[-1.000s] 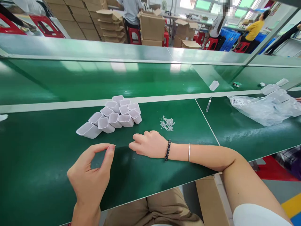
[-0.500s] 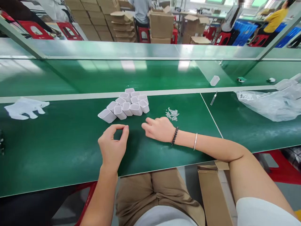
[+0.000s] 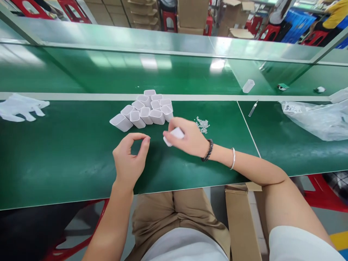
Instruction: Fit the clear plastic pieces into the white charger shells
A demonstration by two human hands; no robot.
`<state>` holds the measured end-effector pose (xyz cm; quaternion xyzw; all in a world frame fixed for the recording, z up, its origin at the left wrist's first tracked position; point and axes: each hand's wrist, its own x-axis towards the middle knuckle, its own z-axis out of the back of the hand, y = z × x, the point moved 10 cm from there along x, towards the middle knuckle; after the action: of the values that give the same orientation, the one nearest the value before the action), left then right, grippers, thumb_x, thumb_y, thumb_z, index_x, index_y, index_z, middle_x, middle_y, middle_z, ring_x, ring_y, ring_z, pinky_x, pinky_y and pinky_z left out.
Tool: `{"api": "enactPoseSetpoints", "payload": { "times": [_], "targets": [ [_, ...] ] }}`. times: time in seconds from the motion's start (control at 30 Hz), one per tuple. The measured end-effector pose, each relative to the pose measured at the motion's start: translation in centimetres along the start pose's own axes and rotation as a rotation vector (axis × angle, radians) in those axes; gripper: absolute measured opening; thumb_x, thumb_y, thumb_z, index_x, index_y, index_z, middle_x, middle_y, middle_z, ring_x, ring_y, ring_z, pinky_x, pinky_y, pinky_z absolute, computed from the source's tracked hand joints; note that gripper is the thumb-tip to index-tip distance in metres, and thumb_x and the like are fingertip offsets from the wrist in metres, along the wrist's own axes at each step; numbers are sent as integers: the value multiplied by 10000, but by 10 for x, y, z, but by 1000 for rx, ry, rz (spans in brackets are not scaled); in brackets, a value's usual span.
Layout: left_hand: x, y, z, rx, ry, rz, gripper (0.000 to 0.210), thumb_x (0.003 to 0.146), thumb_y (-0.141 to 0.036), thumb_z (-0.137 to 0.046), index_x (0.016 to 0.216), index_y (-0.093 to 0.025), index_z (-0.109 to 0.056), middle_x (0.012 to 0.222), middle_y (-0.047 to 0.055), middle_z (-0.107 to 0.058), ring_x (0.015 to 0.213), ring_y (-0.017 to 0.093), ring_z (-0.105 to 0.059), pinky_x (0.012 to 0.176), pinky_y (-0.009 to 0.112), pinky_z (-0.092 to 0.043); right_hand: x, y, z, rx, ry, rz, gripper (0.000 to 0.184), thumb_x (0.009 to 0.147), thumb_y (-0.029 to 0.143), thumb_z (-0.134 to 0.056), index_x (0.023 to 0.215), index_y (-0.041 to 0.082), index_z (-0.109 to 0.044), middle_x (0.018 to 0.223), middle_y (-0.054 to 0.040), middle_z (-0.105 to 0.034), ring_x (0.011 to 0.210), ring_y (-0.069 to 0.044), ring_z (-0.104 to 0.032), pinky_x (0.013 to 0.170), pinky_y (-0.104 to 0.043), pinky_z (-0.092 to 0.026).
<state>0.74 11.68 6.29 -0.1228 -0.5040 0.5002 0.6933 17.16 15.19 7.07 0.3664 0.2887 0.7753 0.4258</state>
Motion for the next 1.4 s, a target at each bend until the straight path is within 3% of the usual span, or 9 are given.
{"api": "enactPoseSetpoints", "payload": {
  "times": [0.07,0.17,0.3,0.4,0.67,1.0,1.17,1.3,1.4],
  "targets": [
    [0,-13,-7,-135,42,-40,156,852,-162,-654,1005,-187,-644,973,42,-678,922,169,-638,848,309,-518,5,-14,9,425,-26,-219,255,898,402,-557,779,183,-507,747,1,-588,516,-75,-423,455,-206,-283],
    [1,-38,-17,-317,93,-82,446,806,-169,-716,1233,-217,-595,1206,82,-625,1115,219,-596,963,384,-511,2,-22,-6,880,93,-466,264,910,392,-499,757,177,-486,671,24,-552,400,-34,-271,374,-187,-191],
    [5,-62,-30,-578,171,-43,424,866,-134,-652,1271,-254,-617,1329,82,-592,1262,245,-537,1055,424,-486,-8,-11,-26,1109,266,-578,312,915,407,-488,722,162,-494,592,31,-518,361,-25,-266,341,-171,-189],
    [9,-65,-33,-726,162,35,340,882,-113,-640,1192,-251,-673,1272,72,-628,1221,227,-574,1034,390,-511,-10,-5,-23,1111,225,-550,322,910,412,-545,715,160,-502,554,47,-482,371,-29,-291,337,-163,-193],
    [12,-59,-30,-825,69,115,177,844,-92,-702,956,-228,-726,1020,31,-671,984,140,-661,891,275,-582,-13,7,2,881,53,-409,425,841,496,-719,704,179,-471,608,53,-449,491,-47,-383,377,-158,-246],
    [6,-55,-31,-609,55,131,123,848,-337,-735,909,-263,-658,996,29,-653,1044,208,-677,895,384,-614,-14,16,15,627,12,-353,408,889,514,-633,698,200,-456,602,41,-443,498,-75,-367,421,-214,-255],
    [6,-37,-21,-634,-67,165,80,852,-196,-724,911,-233,-685,907,8,-681,930,156,-685,899,346,-586,-3,14,27,-106,-21,-58,282,925,420,-533,779,179,-545,805,-28,-583,650,-124,-464,553,-259,-284],
    [-4,-6,-12,-636,-200,322,48,868,-193,-704,913,-206,-696,849,-1,-689,826,115,-674,824,284,-573,0,-19,-8,-740,159,45,243,940,329,-433,882,172,-609,912,-52,-621,586,-129,-426,539,-300,-163],
    [-9,2,-12,-623,-215,343,50,867,-194,-700,916,-200,-693,829,-3,-692,807,108,-674,787,261,-564,1,-33,-21,-883,203,67,266,948,299,-391,955,178,-628,892,-43,-627,556,-134,-410,534,-311,-131]
  ]
}}
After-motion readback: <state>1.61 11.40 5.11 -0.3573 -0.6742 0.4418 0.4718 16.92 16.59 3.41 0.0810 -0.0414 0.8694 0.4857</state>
